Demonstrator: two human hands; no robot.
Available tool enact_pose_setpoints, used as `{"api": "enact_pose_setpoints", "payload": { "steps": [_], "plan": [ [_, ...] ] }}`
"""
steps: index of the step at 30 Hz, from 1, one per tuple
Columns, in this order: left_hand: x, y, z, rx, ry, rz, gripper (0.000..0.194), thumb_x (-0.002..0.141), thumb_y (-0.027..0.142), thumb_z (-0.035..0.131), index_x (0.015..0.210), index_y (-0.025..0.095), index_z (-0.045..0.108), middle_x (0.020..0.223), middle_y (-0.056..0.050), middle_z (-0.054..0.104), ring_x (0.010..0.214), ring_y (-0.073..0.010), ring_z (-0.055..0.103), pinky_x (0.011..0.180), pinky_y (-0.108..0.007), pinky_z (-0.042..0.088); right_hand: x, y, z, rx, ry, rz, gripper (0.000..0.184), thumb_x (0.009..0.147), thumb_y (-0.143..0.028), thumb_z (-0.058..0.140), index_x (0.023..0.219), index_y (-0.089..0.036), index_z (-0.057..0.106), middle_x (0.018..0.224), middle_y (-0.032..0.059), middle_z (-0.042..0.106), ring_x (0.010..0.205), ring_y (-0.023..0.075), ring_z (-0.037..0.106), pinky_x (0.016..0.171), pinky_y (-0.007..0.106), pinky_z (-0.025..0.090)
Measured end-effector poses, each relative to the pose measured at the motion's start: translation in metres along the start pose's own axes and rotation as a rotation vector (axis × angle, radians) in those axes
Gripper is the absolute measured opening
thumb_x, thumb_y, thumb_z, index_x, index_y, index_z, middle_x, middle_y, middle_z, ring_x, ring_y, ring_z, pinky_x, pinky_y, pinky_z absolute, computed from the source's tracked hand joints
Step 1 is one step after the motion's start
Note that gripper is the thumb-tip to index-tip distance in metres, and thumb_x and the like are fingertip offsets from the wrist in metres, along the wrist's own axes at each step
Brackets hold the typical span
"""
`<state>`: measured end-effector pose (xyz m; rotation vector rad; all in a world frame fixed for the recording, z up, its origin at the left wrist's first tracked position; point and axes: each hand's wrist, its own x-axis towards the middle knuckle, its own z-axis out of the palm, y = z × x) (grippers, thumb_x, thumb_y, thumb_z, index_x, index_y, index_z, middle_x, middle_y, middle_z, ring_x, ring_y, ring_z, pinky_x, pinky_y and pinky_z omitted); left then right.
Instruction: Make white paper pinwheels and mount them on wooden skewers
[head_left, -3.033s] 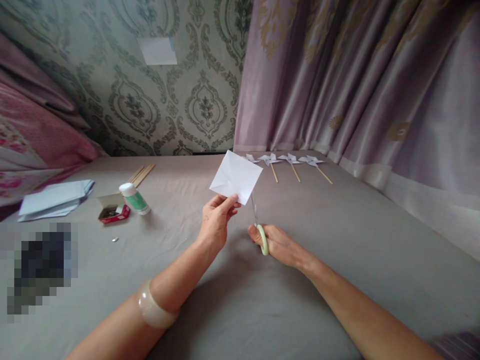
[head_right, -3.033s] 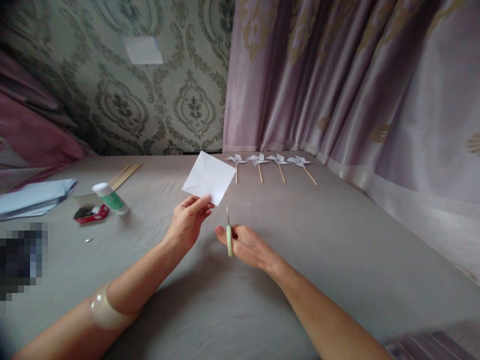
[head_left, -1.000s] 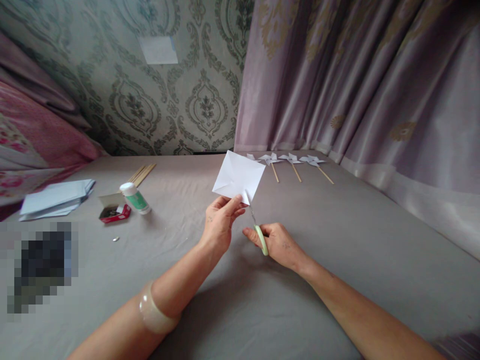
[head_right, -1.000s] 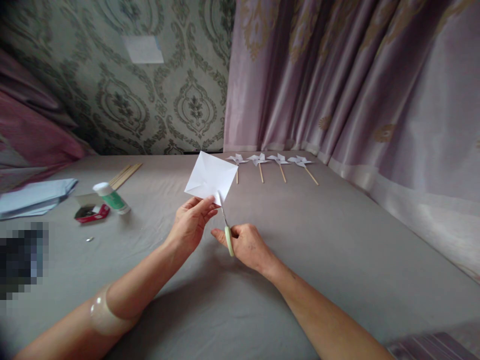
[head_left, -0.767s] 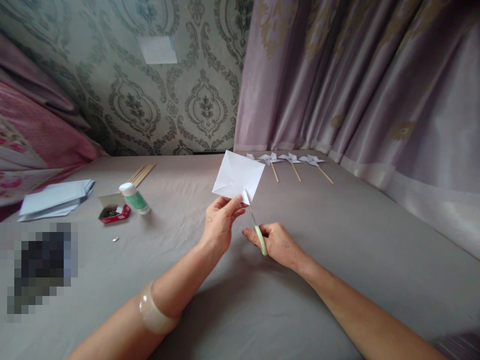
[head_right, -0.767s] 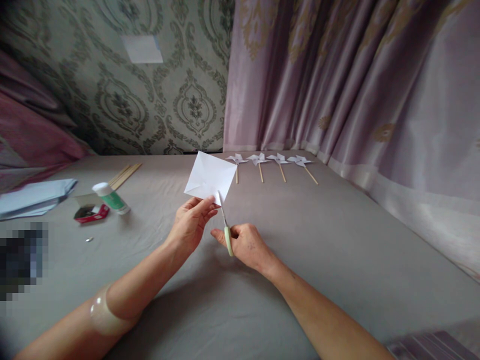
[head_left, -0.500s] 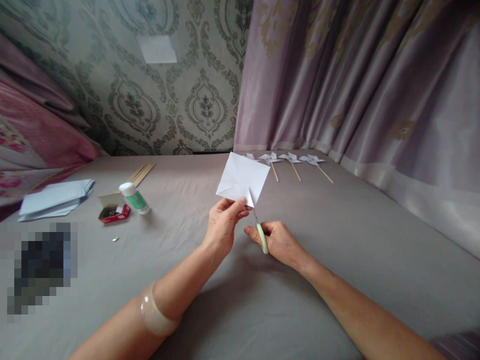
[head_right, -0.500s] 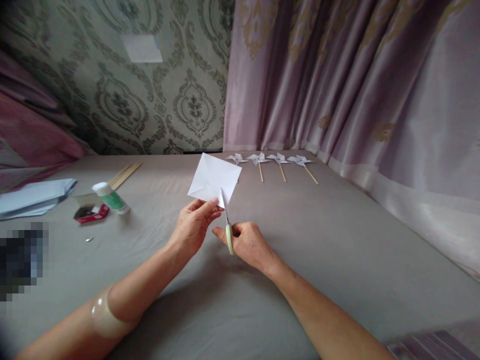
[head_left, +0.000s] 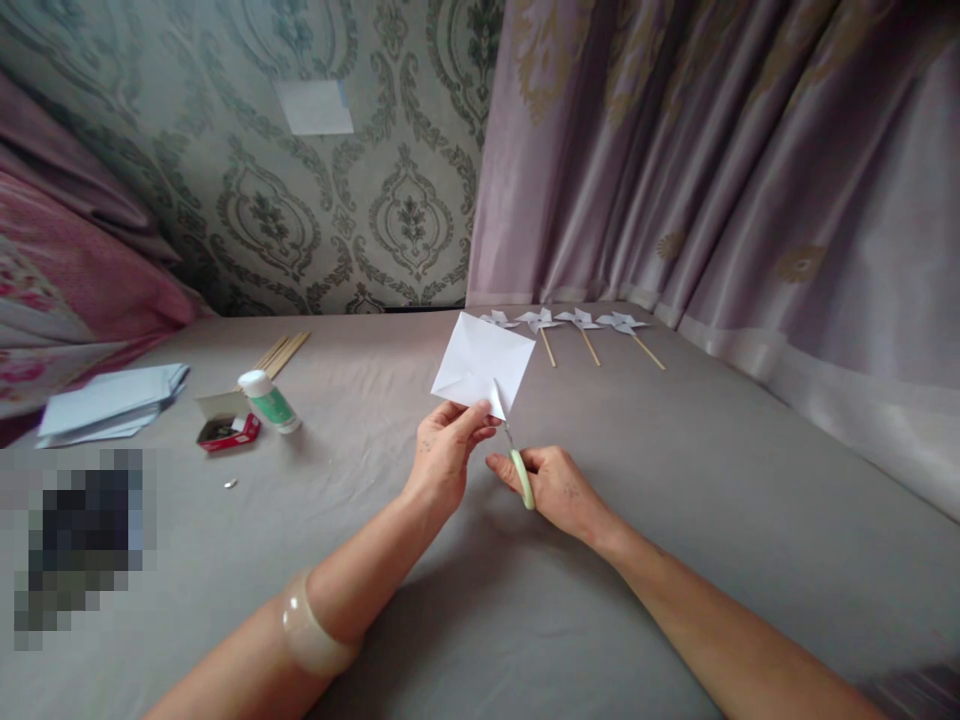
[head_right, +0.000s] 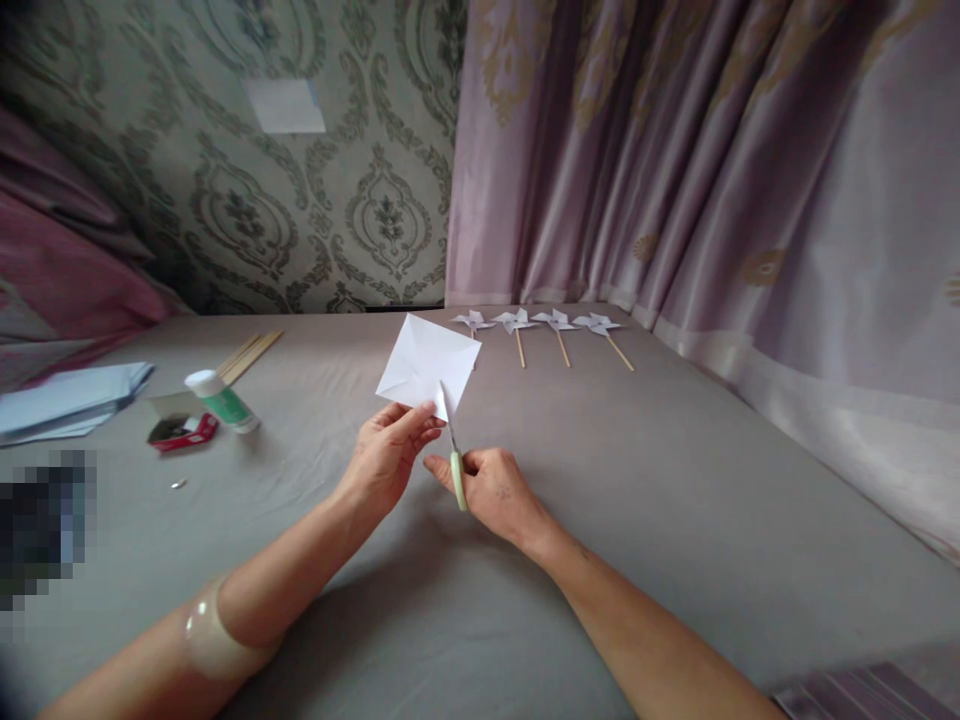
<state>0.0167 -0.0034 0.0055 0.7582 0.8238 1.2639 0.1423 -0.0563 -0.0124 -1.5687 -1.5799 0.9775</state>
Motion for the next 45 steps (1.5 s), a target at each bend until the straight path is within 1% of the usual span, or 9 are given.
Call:
{"api": "enact_pose_setpoints", "payload": {
  "steps": [9,14,20,24,32,36,39,42,45],
  "plan": [
    [0.006,-0.007,-0.004,-0.028,0.013,-0.035,0.027,0.055,0.025,0.081,0.067,0.011,0.062,0.062,-0.002,0.063,0.061,-0.0102,0.061,0.062,-0.022,0.046,0.004,0.005,0.004,0.000,-0.012,0.030,0.051,0.074,-0.061,0.055,0.052,-0.018,0.037,0.054,-0.0048,0.024,0.054,0.0081,0.025,0.048,0.024,0.019],
    [0.010,-0.012,-0.007,-0.052,0.033,-0.080,0.026,0.055,0.025,0.079,0.064,0.012,0.059,0.060,-0.002,0.062,0.059,-0.0098,0.060,0.062,-0.023,0.045,0.008,0.012,0.008,-0.004,0.003,0.040,0.052,0.073,-0.061,0.056,0.050,-0.018,0.040,0.052,-0.0048,0.028,0.053,0.0081,0.027,0.047,0.024,0.021],
    [0.012,-0.016,-0.013,-0.072,0.060,-0.113,0.028,0.054,0.026,0.080,0.063,0.012,0.057,0.057,-0.002,0.061,0.056,-0.0099,0.060,0.057,-0.021,0.043,0.009,0.010,0.010,0.023,-0.036,0.075,0.052,0.073,-0.061,0.056,0.049,-0.017,0.044,0.050,-0.0047,0.032,0.050,0.0077,0.029,0.047,0.023,0.024],
    [0.014,-0.018,-0.017,-0.068,0.069,-0.101,0.030,0.053,0.027,0.081,0.065,0.012,0.059,0.057,-0.002,0.061,0.055,-0.0100,0.059,0.056,-0.021,0.043,0.011,0.010,0.011,0.009,-0.056,0.091,0.052,0.074,-0.061,0.054,0.048,-0.016,0.045,0.049,-0.0050,0.031,0.049,0.0072,0.028,0.045,0.023,0.022],
    [0.016,-0.020,-0.019,-0.055,0.084,-0.105,0.033,0.051,0.030,0.083,0.063,0.012,0.058,0.057,-0.001,0.059,0.055,-0.0101,0.059,0.054,-0.021,0.042,0.013,0.008,0.009,-0.038,-0.093,0.137,0.055,0.074,-0.064,0.053,0.048,-0.016,0.048,0.047,-0.0038,0.037,0.048,0.0072,0.031,0.046,0.023,0.025],
    [0.016,-0.019,-0.021,-0.022,0.084,-0.097,0.033,0.051,0.032,0.082,0.065,0.012,0.060,0.057,0.000,0.058,0.054,-0.0095,0.057,0.053,-0.020,0.042,0.013,0.003,0.005,0.007,-0.178,0.192,0.053,0.072,-0.064,0.056,0.052,-0.015,0.051,0.047,-0.0037,0.040,0.047,0.0070,0.033,0.046,0.022,0.025],
    [0.018,-0.017,-0.025,0.012,0.105,-0.081,0.030,0.052,0.032,0.080,0.064,0.013,0.060,0.056,0.001,0.056,0.053,-0.0077,0.054,0.051,-0.019,0.040,0.009,-0.001,-0.001,0.007,-0.272,0.204,0.053,0.072,-0.065,0.055,0.053,-0.016,0.048,0.048,-0.0044,0.039,0.046,0.0067,0.031,0.045,0.022,0.023],
    [0.021,-0.015,-0.032,0.036,0.123,-0.050,0.026,0.055,0.032,0.077,0.066,0.013,0.062,0.059,0.001,0.057,0.054,-0.0068,0.051,0.051,-0.017,0.039,0.003,0.000,-0.011,-0.090,-0.402,0.181,0.054,0.069,-0.066,0.057,0.051,-0.018,0.041,0.047,-0.0061,0.031,0.046,0.0064,0.025,0.043,0.023,0.018],
    [0.023,-0.013,-0.038,0.060,0.132,-0.033,0.025,0.056,0.033,0.075,0.069,0.014,0.063,0.064,0.001,0.059,0.057,-0.0077,0.052,0.052,-0.017,0.039,-0.005,0.000,-0.024,-0.285,-0.439,0.174,0.056,0.067,-0.068,0.057,0.047,-0.018,0.040,0.046,-0.0053,0.027,0.046,0.0068,0.024,0.042,0.024,0.016]
  ]
}}
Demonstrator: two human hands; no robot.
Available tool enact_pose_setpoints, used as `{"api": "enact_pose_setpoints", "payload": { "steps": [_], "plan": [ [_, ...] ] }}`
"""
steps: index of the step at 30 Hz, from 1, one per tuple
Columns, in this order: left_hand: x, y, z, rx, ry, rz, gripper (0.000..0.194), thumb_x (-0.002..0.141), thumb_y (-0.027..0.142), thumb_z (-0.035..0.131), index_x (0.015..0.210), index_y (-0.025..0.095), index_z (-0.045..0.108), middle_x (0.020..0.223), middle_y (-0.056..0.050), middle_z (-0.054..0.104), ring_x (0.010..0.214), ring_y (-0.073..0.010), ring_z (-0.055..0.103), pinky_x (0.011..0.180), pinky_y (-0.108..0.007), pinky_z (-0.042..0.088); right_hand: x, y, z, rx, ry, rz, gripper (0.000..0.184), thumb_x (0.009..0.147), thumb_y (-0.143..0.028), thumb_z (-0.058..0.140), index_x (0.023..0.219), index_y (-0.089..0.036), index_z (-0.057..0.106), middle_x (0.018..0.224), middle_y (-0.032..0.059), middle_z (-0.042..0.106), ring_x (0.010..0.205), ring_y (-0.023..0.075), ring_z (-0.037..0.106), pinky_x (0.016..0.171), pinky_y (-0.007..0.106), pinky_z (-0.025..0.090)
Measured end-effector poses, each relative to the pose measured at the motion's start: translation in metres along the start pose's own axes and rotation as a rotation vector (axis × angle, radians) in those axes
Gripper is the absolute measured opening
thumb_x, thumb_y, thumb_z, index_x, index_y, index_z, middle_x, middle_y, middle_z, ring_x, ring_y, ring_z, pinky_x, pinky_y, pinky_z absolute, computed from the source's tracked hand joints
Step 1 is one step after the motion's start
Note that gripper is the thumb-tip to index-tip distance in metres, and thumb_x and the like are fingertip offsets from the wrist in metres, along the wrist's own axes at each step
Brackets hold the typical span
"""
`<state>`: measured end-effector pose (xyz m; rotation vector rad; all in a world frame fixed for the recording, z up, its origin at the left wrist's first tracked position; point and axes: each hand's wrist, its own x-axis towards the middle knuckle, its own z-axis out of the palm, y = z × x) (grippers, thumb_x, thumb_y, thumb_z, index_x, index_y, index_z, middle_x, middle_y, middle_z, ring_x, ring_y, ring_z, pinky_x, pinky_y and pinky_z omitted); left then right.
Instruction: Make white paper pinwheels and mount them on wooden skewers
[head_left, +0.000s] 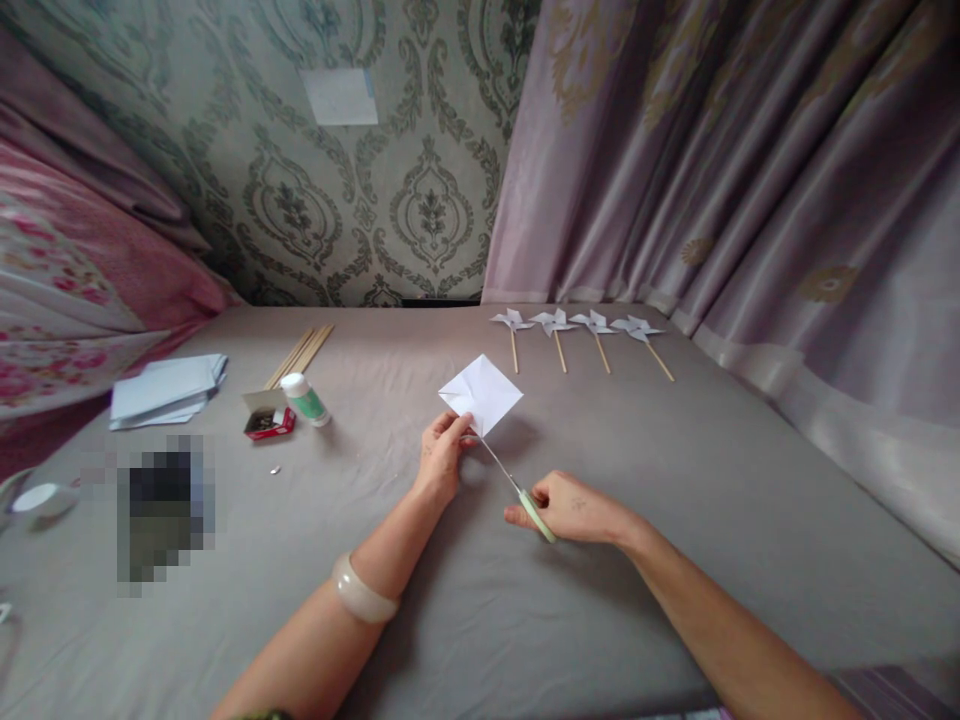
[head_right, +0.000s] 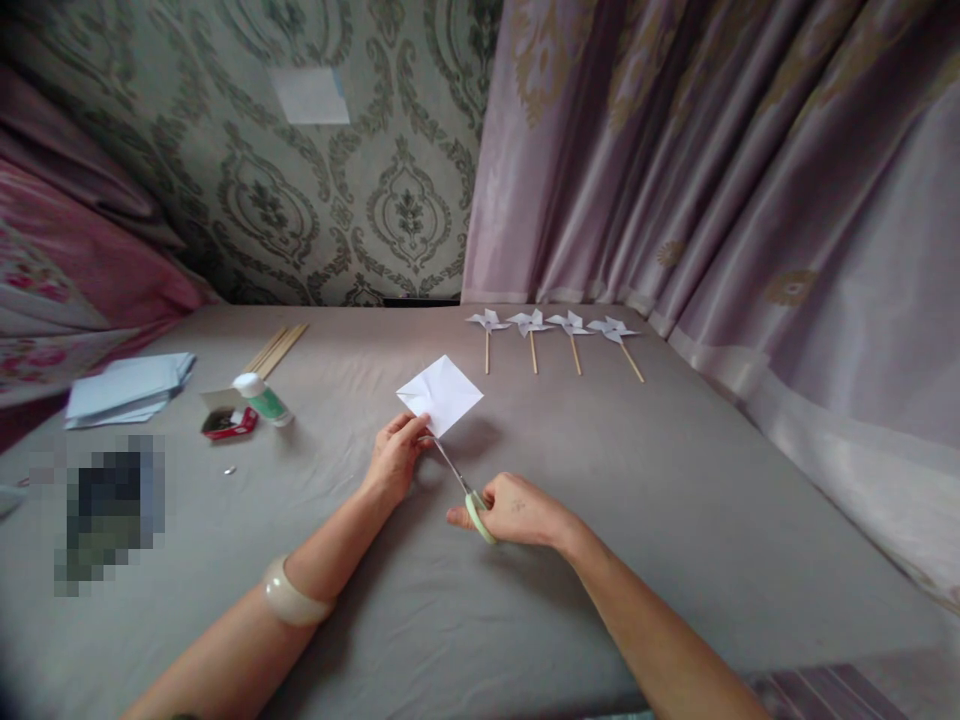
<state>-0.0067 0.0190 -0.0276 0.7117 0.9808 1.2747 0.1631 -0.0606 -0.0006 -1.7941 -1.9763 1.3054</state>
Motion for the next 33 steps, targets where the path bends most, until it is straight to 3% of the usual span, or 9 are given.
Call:
{"api": "enact_pose_setpoints", "payload": {
  "steps": [3,5,9,14,21,27,33],
  "plan": [
    [0.002,0.000,-0.002,0.023,-0.003,-0.004,0.026,0.056,0.033,0.073,0.073,0.014,0.065,0.068,0.000,0.062,0.059,-0.0083,0.053,0.052,-0.018,0.039,-0.014,-0.002,-0.007,-0.232,0.025,0.077,0.056,0.067,-0.068,0.057,0.045,-0.017,0.047,0.044,-0.0032,0.034,0.044,0.0079,0.030,0.043,0.025,0.019],
    [0.002,0.000,-0.003,0.049,-0.013,0.002,0.025,0.056,0.032,0.072,0.072,0.014,0.065,0.066,0.000,0.060,0.058,-0.0085,0.052,0.052,-0.018,0.039,-0.024,-0.007,-0.011,-0.425,0.078,0.139,0.052,0.066,-0.066,0.060,0.047,-0.017,0.056,0.046,0.0010,0.047,0.045,0.0117,0.044,0.046,0.025,0.024],
    [0.003,0.003,-0.004,0.182,-0.031,0.053,0.020,0.059,0.032,0.069,0.067,0.015,0.064,0.055,0.002,0.055,0.051,-0.0080,0.046,0.048,-0.018,0.034,-0.036,-0.017,-0.015,-0.691,0.125,0.210,0.047,0.065,-0.063,0.064,0.069,-0.017,0.072,0.072,0.0163,0.070,0.071,0.0262,0.066,0.058,0.028,0.038],
    [0.004,0.009,-0.008,0.348,-0.031,0.099,0.021,0.062,0.032,0.066,0.073,0.014,0.069,0.059,0.000,0.061,0.051,-0.0092,0.048,0.048,-0.020,0.034,-0.039,-0.019,-0.022,-0.738,0.050,0.226,0.046,0.063,-0.057,0.069,0.079,-0.014,0.074,0.081,0.0189,0.072,0.081,0.0309,0.068,0.061,0.030,0.041],
    [0.014,0.003,-0.015,0.395,-0.032,0.141,0.029,0.058,0.029,0.071,0.083,0.015,0.066,0.059,-0.001,0.063,0.052,-0.0116,0.054,0.049,-0.020,0.038,-0.046,-0.017,-0.033,-0.749,-0.035,0.168,0.020,0.071,-0.031,0.056,0.075,-0.017,0.069,0.078,0.0130,0.072,0.072,0.0241,0.067,0.052,0.028,0.027],
    [0.018,0.006,-0.019,0.505,-0.005,0.178,0.018,0.058,0.030,0.072,0.070,0.017,0.069,0.064,-0.004,0.067,0.060,-0.0157,0.059,0.057,-0.024,0.042,-0.052,-0.014,-0.036,-0.758,-0.070,0.110,0.019,0.071,-0.030,0.054,0.081,-0.019,0.066,0.083,0.0107,0.072,0.076,0.0229,0.066,0.054,0.028,0.024],
    [0.020,0.009,-0.023,0.709,0.059,0.244,0.020,0.063,0.035,0.069,0.074,0.018,0.071,0.064,-0.004,0.067,0.059,-0.0164,0.056,0.057,-0.025,0.040,-0.046,-0.012,-0.034,-0.750,-0.018,0.070,0.015,0.073,-0.031,0.056,0.077,-0.021,0.065,0.080,0.0078,0.071,0.077,0.0211,0.065,0.055,0.027,0.022]
  ]
}}
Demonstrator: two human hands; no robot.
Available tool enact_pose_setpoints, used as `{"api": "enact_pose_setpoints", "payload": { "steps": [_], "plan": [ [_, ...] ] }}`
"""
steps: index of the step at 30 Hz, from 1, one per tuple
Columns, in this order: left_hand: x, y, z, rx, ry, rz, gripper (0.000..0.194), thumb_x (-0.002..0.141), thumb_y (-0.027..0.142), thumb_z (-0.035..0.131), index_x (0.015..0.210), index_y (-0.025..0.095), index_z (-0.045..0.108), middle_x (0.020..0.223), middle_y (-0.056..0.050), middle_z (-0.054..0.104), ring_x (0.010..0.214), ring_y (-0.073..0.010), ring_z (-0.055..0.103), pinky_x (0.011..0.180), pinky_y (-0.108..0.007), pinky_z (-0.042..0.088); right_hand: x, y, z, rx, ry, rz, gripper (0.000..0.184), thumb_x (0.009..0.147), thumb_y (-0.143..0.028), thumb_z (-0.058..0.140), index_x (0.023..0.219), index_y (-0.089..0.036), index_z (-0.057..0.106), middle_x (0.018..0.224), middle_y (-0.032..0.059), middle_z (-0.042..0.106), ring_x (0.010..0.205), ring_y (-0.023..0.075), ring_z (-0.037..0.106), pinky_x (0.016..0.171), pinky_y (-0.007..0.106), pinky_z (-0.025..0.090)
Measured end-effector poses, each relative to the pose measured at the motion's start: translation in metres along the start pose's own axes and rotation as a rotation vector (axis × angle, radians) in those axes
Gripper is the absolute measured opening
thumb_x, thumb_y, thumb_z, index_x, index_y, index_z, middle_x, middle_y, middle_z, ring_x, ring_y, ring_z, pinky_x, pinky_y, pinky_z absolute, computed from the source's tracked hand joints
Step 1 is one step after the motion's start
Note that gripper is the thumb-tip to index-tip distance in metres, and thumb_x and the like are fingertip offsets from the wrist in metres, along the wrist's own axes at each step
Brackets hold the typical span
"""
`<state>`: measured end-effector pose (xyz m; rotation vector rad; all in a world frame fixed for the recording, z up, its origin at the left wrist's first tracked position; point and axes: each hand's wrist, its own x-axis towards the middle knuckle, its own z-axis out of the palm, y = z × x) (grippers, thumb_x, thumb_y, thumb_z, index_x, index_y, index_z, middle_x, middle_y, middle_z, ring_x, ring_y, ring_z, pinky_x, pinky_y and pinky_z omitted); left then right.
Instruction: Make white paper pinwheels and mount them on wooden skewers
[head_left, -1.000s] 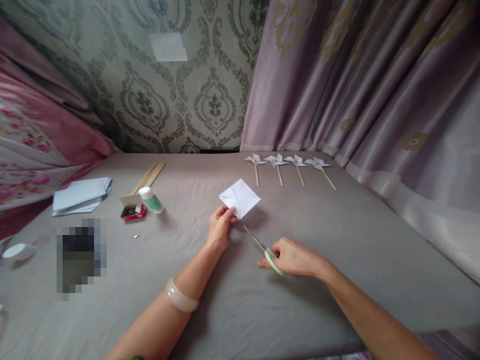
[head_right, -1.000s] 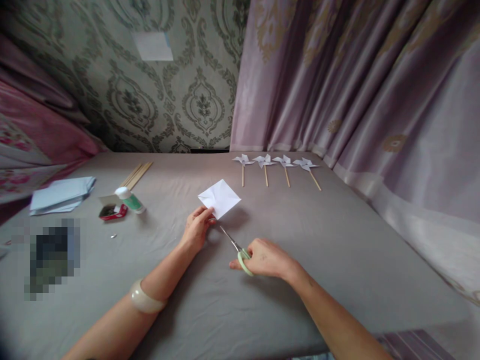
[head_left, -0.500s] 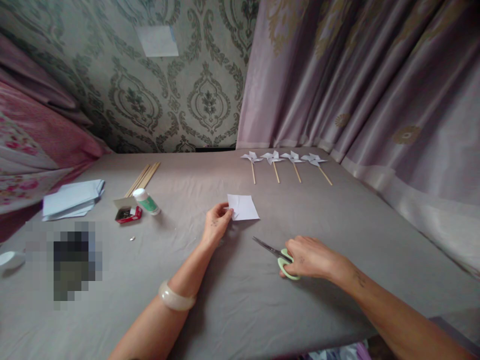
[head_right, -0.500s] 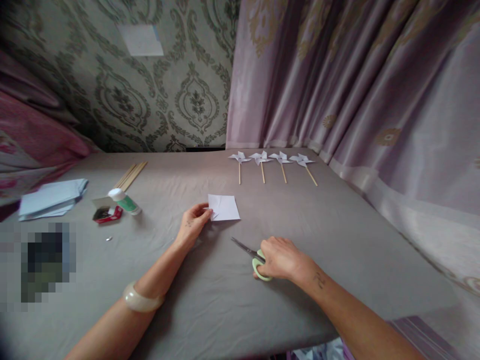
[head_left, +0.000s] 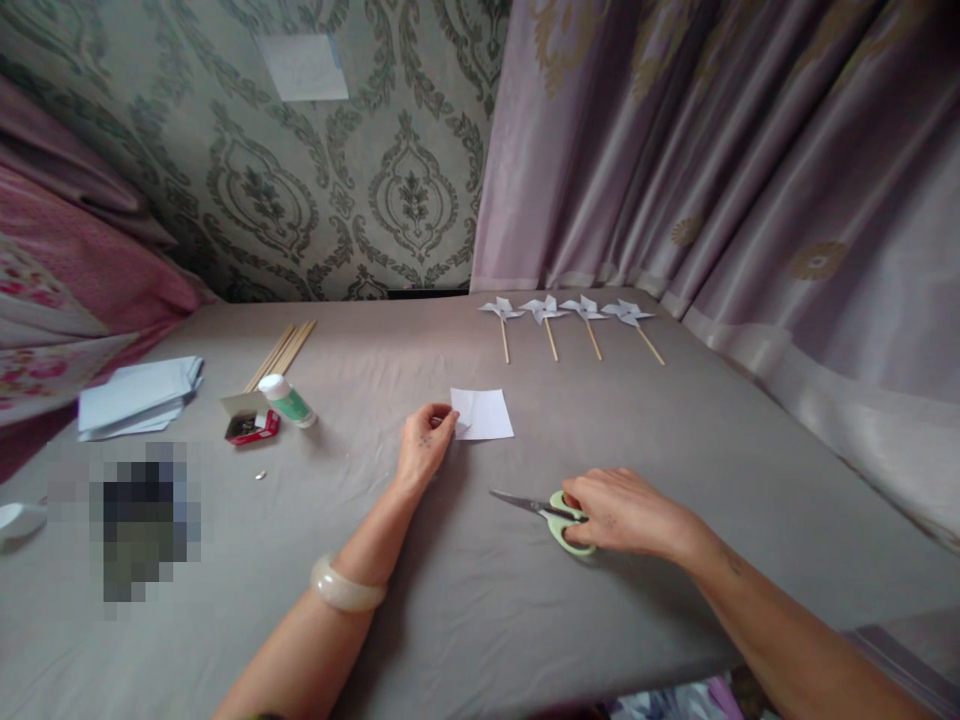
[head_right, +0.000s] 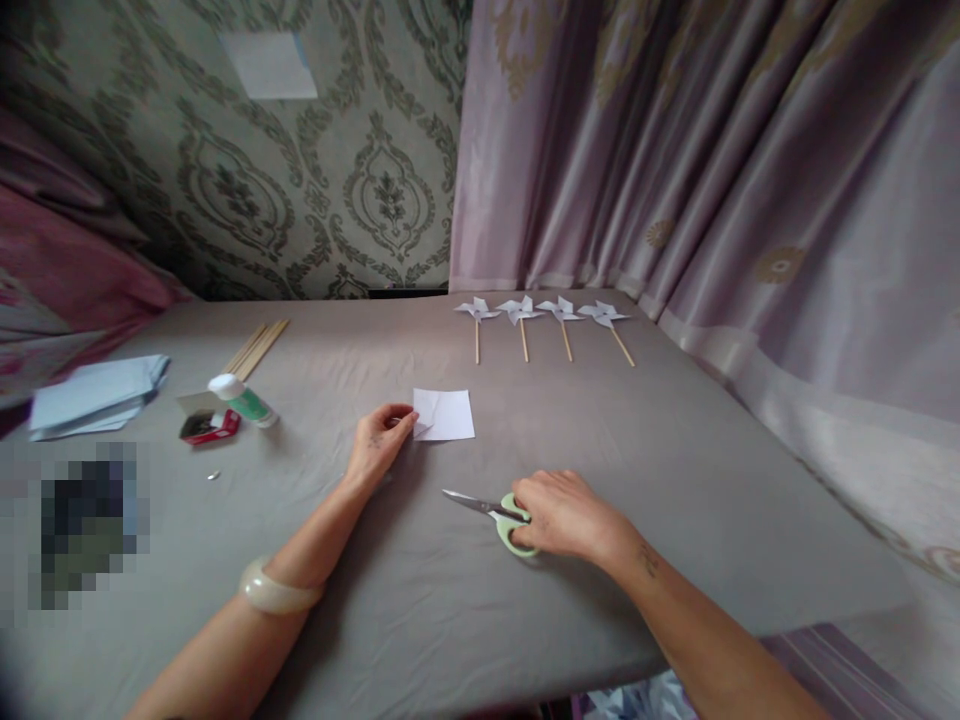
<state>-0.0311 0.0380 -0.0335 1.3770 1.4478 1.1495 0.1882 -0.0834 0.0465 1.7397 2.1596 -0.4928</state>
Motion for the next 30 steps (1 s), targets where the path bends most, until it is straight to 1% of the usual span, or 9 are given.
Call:
{"api": "enact_pose_setpoints", "payload": {
  "steps": [3,7,9,16,20,22,24,27,30],
  "plan": [
    [0.003,-0.001,-0.003,0.023,0.085,0.027,0.020,0.064,0.036,0.067,0.073,0.019,0.071,0.060,-0.003,0.064,0.058,-0.0161,0.054,0.058,-0.025,0.039,0.005,-0.001,0.001,0.031,0.028,-0.015,0.014,0.074,-0.031,0.056,0.072,-0.021,0.065,0.077,0.0063,0.071,0.075,0.0197,0.065,0.054,0.027,0.021],
    [0.006,-0.002,-0.011,-0.012,0.210,0.083,0.019,0.065,0.037,0.065,0.072,0.019,0.068,0.067,-0.004,0.066,0.065,-0.0176,0.056,0.066,-0.027,0.043,0.009,-0.006,-0.001,0.080,0.038,-0.028,0.014,0.074,-0.032,0.058,0.072,-0.022,0.066,0.077,0.0051,0.071,0.075,0.0188,0.066,0.053,0.026,0.021],
    [0.007,-0.003,-0.018,-0.032,0.259,0.084,0.020,0.066,0.038,0.064,0.071,0.018,0.067,0.070,-0.004,0.066,0.068,-0.0182,0.058,0.069,-0.028,0.044,0.009,-0.008,-0.001,0.097,0.039,-0.015,0.015,0.075,-0.034,0.059,0.074,-0.022,0.067,0.078,0.0050,0.071,0.076,0.0188,0.066,0.053,0.026,0.021],
    [0.004,-0.010,-0.055,0.002,0.413,0.087,0.027,0.067,0.038,0.063,0.079,0.015,0.065,0.071,-0.003,0.063,0.069,-0.0172,0.059,0.072,-0.031,0.046,0.005,-0.010,0.008,0.110,0.077,0.011,0.020,0.077,-0.038,0.057,0.082,-0.021,0.067,0.082,0.0073,0.071,0.078,0.0204,0.065,0.057,0.026,0.026],
    [0.002,-0.011,-0.079,0.045,0.580,0.078,0.021,0.067,0.032,0.062,0.078,0.014,0.060,0.071,-0.002,0.059,0.069,-0.0167,0.056,0.073,-0.032,0.046,0.001,-0.010,0.010,0.135,0.092,-0.001,0.019,0.077,-0.037,0.057,0.082,-0.021,0.067,0.082,0.0063,0.070,0.077,0.0201,0.064,0.055,0.026,0.025],
    [0.004,-0.013,-0.088,0.073,0.676,0.048,0.018,0.066,0.027,0.062,0.078,0.015,0.056,0.072,-0.001,0.055,0.070,-0.0168,0.054,0.074,-0.033,0.046,0.000,-0.008,0.008,0.208,0.100,0.010,0.021,0.074,-0.038,0.060,0.084,-0.021,0.067,0.079,0.0044,0.070,0.074,0.0186,0.063,0.055,0.025,0.026],
    [0.007,-0.017,-0.096,0.106,0.785,0.017,0.019,0.064,0.022,0.062,0.078,0.017,0.051,0.073,0.000,0.050,0.071,-0.0166,0.052,0.075,-0.034,0.045,0.000,-0.004,0.009,0.346,0.138,0.031,0.027,0.073,-0.044,0.062,0.085,-0.021,0.067,0.076,0.0026,0.069,0.069,0.0164,0.062,0.055,0.024,0.029],
    [0.012,-0.024,-0.102,0.136,0.916,0.012,0.026,0.062,0.015,0.061,0.081,0.019,0.044,0.078,0.001,0.045,0.076,-0.0166,0.050,0.080,-0.034,0.043,0.006,0.007,0.017,0.587,0.268,0.062,0.036,0.074,-0.053,0.058,0.078,-0.019,0.067,0.070,0.0023,0.067,0.062,0.0141,0.058,0.054,0.024,0.034],
    [0.016,-0.030,-0.108,0.168,0.992,0.007,0.034,0.060,0.013,0.063,0.085,0.019,0.041,0.090,-0.002,0.045,0.089,-0.0187,0.049,0.086,-0.035,0.041,0.017,0.020,0.032,0.782,0.430,0.079,0.040,0.076,-0.054,0.055,0.077,-0.016,0.066,0.069,0.0037,0.066,0.059,0.0139,0.056,0.056,0.024,0.040]
  ]
}}
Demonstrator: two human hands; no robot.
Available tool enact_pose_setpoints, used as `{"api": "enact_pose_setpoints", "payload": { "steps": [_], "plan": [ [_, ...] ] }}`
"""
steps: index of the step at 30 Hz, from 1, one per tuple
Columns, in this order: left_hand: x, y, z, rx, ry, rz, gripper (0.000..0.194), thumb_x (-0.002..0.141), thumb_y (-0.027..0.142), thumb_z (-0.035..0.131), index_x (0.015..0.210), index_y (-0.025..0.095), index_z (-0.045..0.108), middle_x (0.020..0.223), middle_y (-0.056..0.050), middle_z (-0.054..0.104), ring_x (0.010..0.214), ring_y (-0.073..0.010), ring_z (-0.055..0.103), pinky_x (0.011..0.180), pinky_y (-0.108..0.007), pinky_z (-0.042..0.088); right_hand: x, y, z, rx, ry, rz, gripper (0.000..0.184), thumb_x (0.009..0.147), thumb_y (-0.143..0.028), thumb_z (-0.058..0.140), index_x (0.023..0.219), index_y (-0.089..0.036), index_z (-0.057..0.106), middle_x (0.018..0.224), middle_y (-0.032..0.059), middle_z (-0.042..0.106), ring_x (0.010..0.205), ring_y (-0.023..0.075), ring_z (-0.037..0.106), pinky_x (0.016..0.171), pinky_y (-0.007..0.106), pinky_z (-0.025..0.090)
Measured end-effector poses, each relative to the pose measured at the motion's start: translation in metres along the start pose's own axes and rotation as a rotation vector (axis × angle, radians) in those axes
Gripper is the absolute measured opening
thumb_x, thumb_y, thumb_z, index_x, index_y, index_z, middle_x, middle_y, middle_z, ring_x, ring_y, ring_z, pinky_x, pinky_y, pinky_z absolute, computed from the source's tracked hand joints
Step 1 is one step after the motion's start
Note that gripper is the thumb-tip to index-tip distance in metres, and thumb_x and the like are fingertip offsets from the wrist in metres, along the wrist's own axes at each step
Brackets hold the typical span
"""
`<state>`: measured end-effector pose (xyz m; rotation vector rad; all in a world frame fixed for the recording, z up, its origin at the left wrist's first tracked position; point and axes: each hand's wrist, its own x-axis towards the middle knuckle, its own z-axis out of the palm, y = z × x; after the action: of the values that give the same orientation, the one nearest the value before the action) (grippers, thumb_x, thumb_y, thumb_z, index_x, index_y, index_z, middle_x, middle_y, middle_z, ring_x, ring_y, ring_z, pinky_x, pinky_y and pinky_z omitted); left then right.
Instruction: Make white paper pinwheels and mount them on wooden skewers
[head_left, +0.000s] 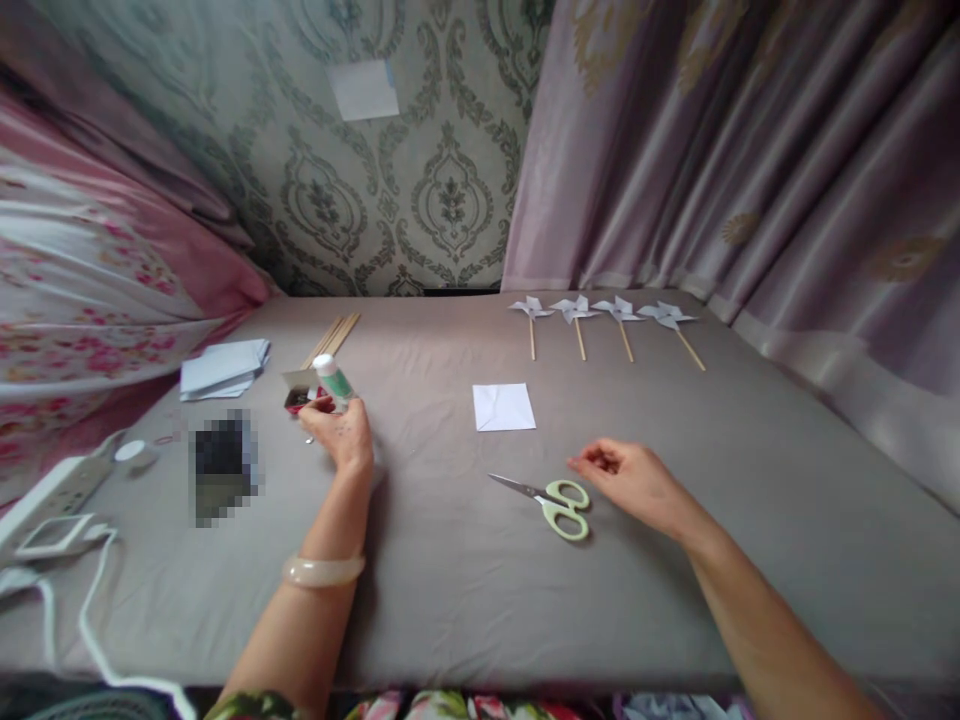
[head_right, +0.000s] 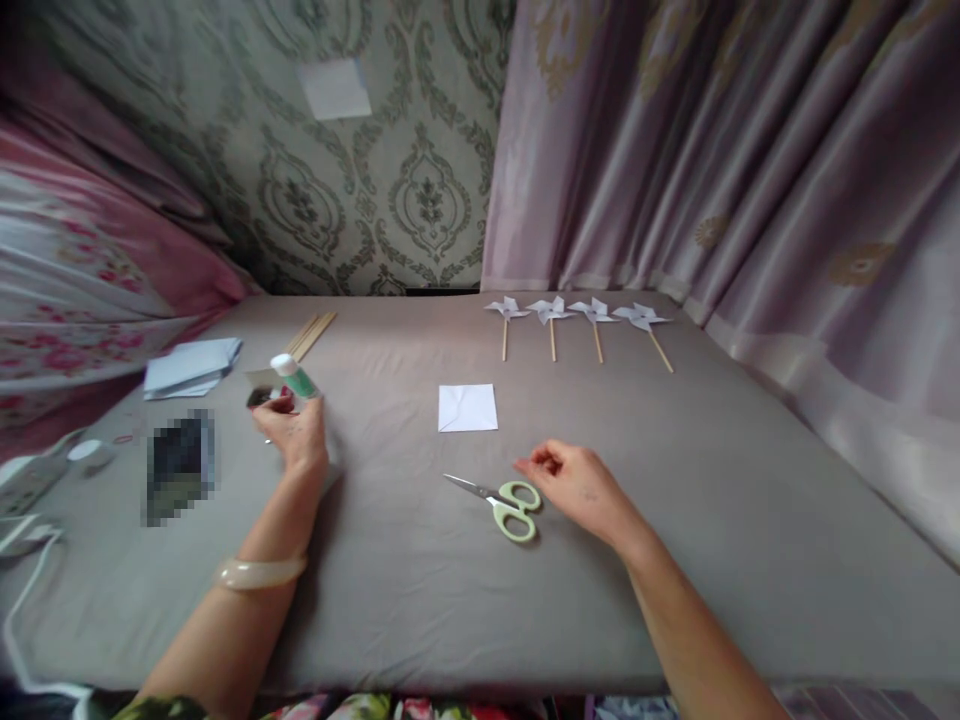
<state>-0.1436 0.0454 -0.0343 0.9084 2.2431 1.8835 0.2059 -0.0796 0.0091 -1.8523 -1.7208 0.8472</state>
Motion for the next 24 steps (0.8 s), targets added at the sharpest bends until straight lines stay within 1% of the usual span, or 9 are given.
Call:
{"api": "enact_pose_setpoints", "payload": {
  "steps": [2,4,6,8,11,17,22,24],
  "plan": [
    [0.003,-0.003,-0.001,0.028,0.037,0.010,0.039,0.058,0.013,0.066,0.087,0.020,0.041,0.093,-0.003,0.047,0.096,-0.0206,0.048,0.090,-0.036,0.039,0.005,0.013,0.005,0.116,0.093,-0.018,0.043,0.075,-0.057,0.055,0.075,-0.015,0.065,0.068,0.0047,0.066,0.059,0.0146,0.056,0.056,0.024,0.042],
    [0.006,-0.005,-0.002,0.083,0.051,0.029,0.041,0.059,0.014,0.067,0.091,0.020,0.041,0.095,-0.005,0.048,0.101,-0.0223,0.047,0.094,-0.037,0.036,0.009,0.022,0.009,0.223,0.192,0.000,0.046,0.072,-0.060,0.057,0.073,-0.015,0.065,0.061,0.0036,0.062,0.056,0.0145,0.055,0.052,0.024,0.042],
    [0.009,-0.005,-0.002,0.124,0.037,0.048,0.042,0.060,0.014,0.066,0.093,0.019,0.041,0.098,-0.006,0.049,0.104,-0.0232,0.047,0.097,-0.038,0.034,0.011,0.029,0.012,0.295,0.247,0.045,0.050,0.070,-0.064,0.058,0.073,-0.014,0.064,0.053,0.0004,0.055,0.047,0.0117,0.047,0.043,0.022,0.036],
    [0.011,-0.004,0.000,0.156,0.007,0.053,0.041,0.061,0.013,0.065,0.094,0.019,0.042,0.100,-0.007,0.051,0.106,-0.0239,0.048,0.098,-0.039,0.033,0.012,0.033,0.016,0.354,0.278,0.106,0.054,0.069,-0.067,0.058,0.075,-0.014,0.063,0.049,-0.0024,0.049,0.041,0.0095,0.041,0.038,0.022,0.031],
    [0.014,0.001,0.004,0.197,-0.022,0.067,0.039,0.061,0.013,0.064,0.094,0.018,0.043,0.102,-0.008,0.053,0.109,-0.0255,0.048,0.099,-0.040,0.032,0.012,0.035,0.020,0.423,0.297,0.146,0.056,0.067,-0.069,0.059,0.076,-0.014,0.063,0.049,-0.0039,0.046,0.039,0.0084,0.039,0.036,0.021,0.030],
    [0.021,0.010,0.016,0.217,-0.013,0.034,0.034,0.063,0.016,0.064,0.091,0.017,0.045,0.100,-0.009,0.055,0.110,-0.0285,0.049,0.100,-0.042,0.032,0.014,0.032,0.025,0.493,0.303,0.164,0.058,0.062,-0.071,0.062,0.073,-0.014,0.062,0.048,-0.0037,0.046,0.039,0.0079,0.038,0.035,0.021,0.029],
    [0.025,0.009,0.020,0.199,0.011,0.033,0.034,0.064,0.020,0.066,0.090,0.017,0.045,0.100,-0.010,0.056,0.110,-0.0300,0.048,0.100,-0.044,0.032,0.016,0.029,0.026,0.522,0.265,0.155,0.062,0.062,-0.074,0.060,0.072,-0.013,0.062,0.050,-0.0044,0.045,0.040,0.0067,0.036,0.036,0.020,0.027],
    [0.026,0.007,0.022,0.203,0.006,0.050,0.034,0.065,0.022,0.067,0.091,0.017,0.045,0.100,-0.010,0.056,0.110,-0.0299,0.048,0.100,-0.044,0.032,0.018,0.029,0.026,0.521,0.255,0.143,0.062,0.062,-0.075,0.059,0.072,-0.013,0.061,0.048,-0.0057,0.042,0.039,0.0065,0.035,0.036,0.020,0.026]
  ]
}}
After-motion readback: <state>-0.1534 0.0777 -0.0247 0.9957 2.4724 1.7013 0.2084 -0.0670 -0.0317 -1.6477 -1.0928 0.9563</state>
